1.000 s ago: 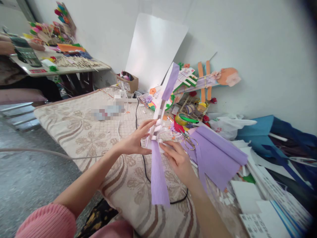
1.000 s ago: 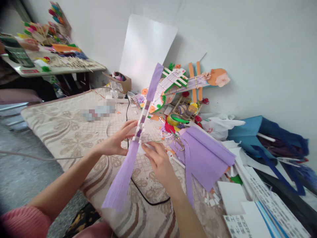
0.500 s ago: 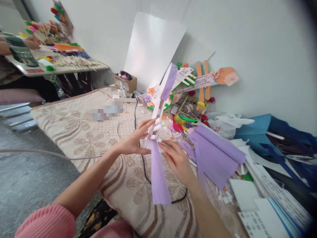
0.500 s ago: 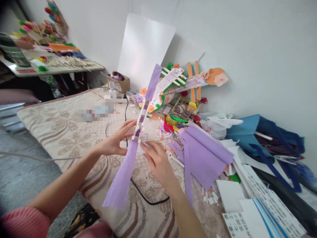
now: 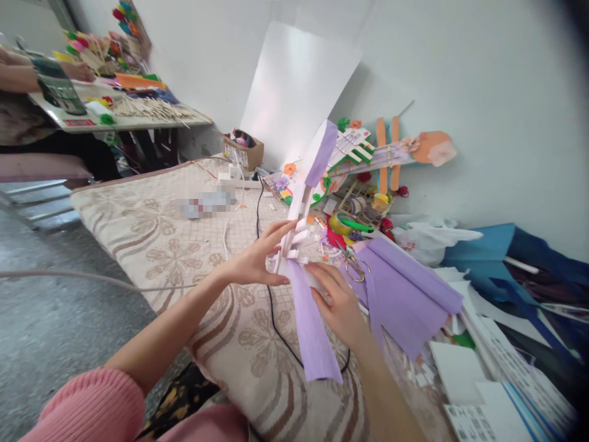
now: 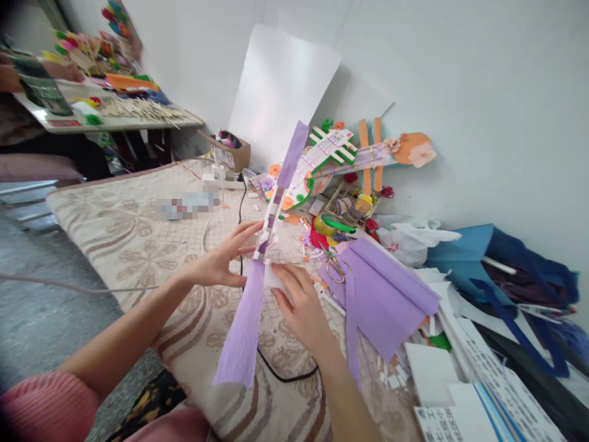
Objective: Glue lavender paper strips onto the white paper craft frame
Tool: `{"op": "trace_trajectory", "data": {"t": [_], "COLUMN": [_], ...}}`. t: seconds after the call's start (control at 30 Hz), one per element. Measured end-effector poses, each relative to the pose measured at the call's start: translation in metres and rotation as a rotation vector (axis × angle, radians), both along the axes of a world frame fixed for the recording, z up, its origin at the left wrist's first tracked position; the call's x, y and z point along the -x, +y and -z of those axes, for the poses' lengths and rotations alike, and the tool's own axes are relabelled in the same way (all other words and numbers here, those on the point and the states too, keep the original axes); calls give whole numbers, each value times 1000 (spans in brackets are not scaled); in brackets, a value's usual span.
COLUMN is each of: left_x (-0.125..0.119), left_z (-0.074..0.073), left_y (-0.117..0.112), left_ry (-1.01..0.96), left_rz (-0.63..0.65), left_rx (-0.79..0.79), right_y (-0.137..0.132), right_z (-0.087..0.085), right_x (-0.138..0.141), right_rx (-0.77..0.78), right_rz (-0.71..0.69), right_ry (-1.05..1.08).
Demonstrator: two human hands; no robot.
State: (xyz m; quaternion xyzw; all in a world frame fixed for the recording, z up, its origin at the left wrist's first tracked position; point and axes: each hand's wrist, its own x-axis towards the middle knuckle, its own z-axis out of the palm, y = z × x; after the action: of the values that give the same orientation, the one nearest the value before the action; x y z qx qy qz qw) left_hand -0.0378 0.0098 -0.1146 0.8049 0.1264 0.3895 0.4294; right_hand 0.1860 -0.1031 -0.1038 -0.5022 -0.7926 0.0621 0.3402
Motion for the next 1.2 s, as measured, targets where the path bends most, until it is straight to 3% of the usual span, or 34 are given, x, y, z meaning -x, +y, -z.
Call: {"op": "trace_trajectory", "data": {"t": [0.33,0.63,0.8,1.03,1.2], "left_x": [2,0,0,3,3], "left_z": [-2,0,0,0,1], "left_y": [0,-2,-4,-2,-3], "left_ry": [14,8,1,19,3], "left_rz": [3,3,6,-13,-2], "left_rx": [20,25,23,37,40], "right_y": [11,25,22,11,10], "right_z": [-14,-13,-18,-21,-20], "right_x": [-3,6,10,11,7], "right_rx": [32,122,157,225,217], "right_rz": [26,-61,-74,71,33], "right_ry": [-8,-18,8,63,43]}}
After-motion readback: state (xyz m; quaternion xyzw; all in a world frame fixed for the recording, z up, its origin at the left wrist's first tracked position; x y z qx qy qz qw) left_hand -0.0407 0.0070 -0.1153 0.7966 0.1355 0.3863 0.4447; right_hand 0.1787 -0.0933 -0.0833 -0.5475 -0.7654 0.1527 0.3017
